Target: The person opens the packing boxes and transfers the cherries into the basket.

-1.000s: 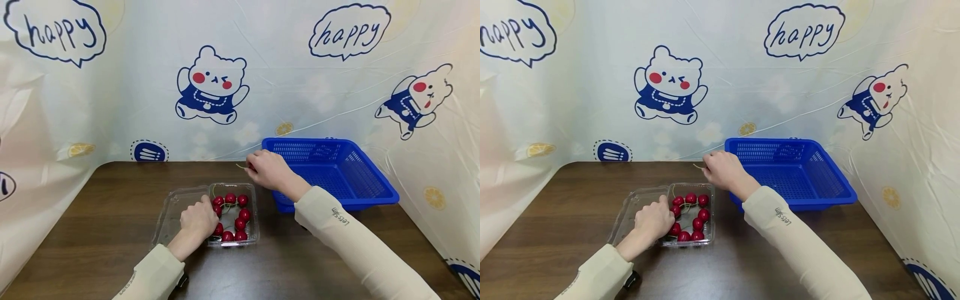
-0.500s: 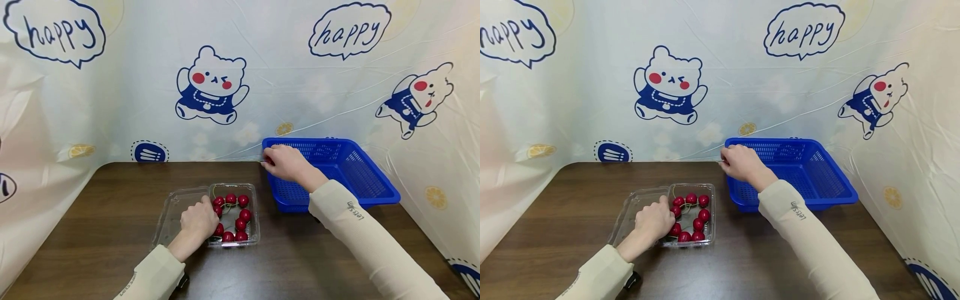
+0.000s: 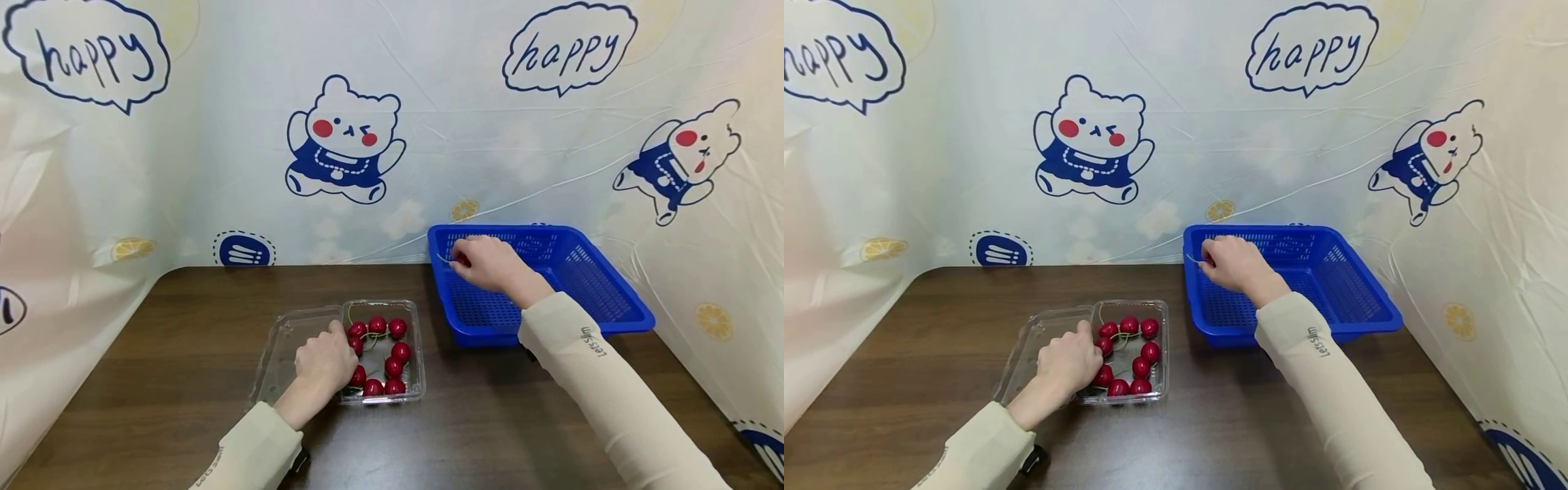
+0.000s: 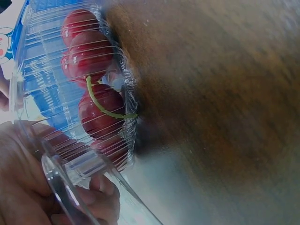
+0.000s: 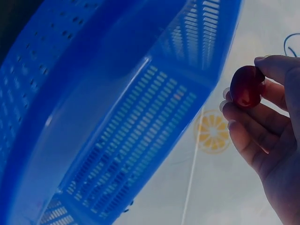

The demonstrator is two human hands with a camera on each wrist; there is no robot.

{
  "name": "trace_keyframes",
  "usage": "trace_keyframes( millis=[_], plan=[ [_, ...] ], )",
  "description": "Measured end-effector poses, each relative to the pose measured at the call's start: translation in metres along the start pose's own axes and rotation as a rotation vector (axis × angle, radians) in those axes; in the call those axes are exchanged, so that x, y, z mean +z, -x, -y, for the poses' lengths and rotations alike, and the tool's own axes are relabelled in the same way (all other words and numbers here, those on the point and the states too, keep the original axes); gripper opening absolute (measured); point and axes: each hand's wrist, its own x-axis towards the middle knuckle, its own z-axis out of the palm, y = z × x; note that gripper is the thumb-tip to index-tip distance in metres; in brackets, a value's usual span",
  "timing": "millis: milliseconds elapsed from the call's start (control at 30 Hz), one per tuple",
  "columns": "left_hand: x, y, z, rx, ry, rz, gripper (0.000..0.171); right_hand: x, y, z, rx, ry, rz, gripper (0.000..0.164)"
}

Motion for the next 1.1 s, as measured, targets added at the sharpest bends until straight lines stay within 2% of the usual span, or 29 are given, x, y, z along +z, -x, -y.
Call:
trace_keyframes(
  millis=[600, 900, 1100],
  plan=[
    [-0.003, 0.001, -0.001, 0.005, -0.005, -0.003, 0.026, 0.0, 0.014, -0.039, 0.116, -0.003, 0.087, 0.019],
    [-0.001, 0.0, -0.001, 0.006, 0.002, -0.011, 0.024, -0.003, 0.019, -0.049, 0.146, -0.011, 0.099, 0.02],
    [-0.001, 0.001, 0.0, 0.009, 0.0, -0.008, 0.024, 0.001, 0.025, -0.057, 0.182, -0.014, 0.137, 0.02]
  ],
)
